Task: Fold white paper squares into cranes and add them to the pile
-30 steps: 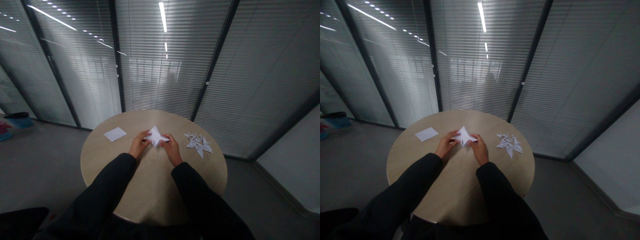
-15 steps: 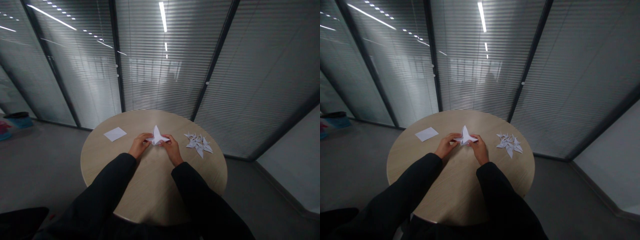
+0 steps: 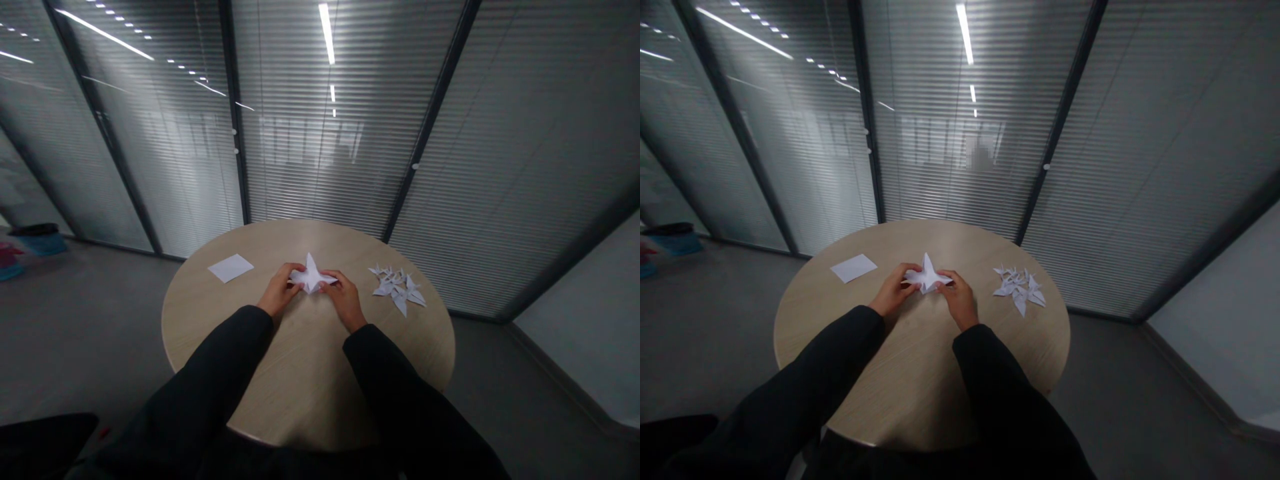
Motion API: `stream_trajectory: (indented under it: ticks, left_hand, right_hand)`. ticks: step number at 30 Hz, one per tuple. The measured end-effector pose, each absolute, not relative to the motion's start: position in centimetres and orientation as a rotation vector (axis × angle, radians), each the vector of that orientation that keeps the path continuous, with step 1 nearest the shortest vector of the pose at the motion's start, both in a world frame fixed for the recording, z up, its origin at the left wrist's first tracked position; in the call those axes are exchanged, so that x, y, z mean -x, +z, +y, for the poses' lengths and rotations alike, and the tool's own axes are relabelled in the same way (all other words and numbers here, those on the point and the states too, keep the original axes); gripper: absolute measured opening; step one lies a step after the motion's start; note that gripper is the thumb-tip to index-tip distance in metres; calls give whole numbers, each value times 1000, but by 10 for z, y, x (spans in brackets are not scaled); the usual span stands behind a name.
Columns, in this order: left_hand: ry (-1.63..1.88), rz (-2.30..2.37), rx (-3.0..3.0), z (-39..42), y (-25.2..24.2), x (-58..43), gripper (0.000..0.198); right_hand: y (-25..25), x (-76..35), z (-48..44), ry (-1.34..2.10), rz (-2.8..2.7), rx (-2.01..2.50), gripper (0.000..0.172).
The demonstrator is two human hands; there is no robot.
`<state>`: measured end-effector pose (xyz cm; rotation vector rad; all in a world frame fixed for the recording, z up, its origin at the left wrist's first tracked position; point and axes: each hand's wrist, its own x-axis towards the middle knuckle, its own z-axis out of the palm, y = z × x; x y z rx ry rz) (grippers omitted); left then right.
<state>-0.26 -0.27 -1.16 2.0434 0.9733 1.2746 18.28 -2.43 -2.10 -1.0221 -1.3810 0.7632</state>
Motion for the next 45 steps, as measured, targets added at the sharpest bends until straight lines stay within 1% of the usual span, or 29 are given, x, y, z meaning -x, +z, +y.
stream_trajectory:
  ticks: [5, 13, 19, 26, 31, 37, 41, 45]
  left_hand:
    - [1289, 913, -2059, -2, -12, 2, 34]
    - [1314, 868, -2042, -3, -12, 2, 42]
    - [1302, 937, -2024, -2, -11, 3, 48]
    - [1275, 904, -2049, 0, -18, 2, 48]
    - [1269, 941, -2113, 0, -21, 2, 46]
    - [1332, 1054, -2122, -1, -17, 3, 49]
    - [1313, 1079, -2133, 0, -15, 5, 43]
    - [1258, 1045, -2092, 2, -15, 5, 42]
  right_hand:
    - [-23, -183, -23, 706, -1401, 1065, 31]
    - [-27, -183, -21, 779, -1370, 1048, 38]
    - [-25, -183, -21, 787, -1355, 1046, 40]
    - [-27, -182, -22, 641, -1443, 1081, 37]
    - [-28, -181, -24, 526, -1522, 1105, 35]
    - [-29, -183, -23, 323, -1590, 1132, 32]
    - [-29, -184, -23, 226, -1630, 1136, 31]
    - [-27, -185, -25, 208, -1608, 1138, 30]
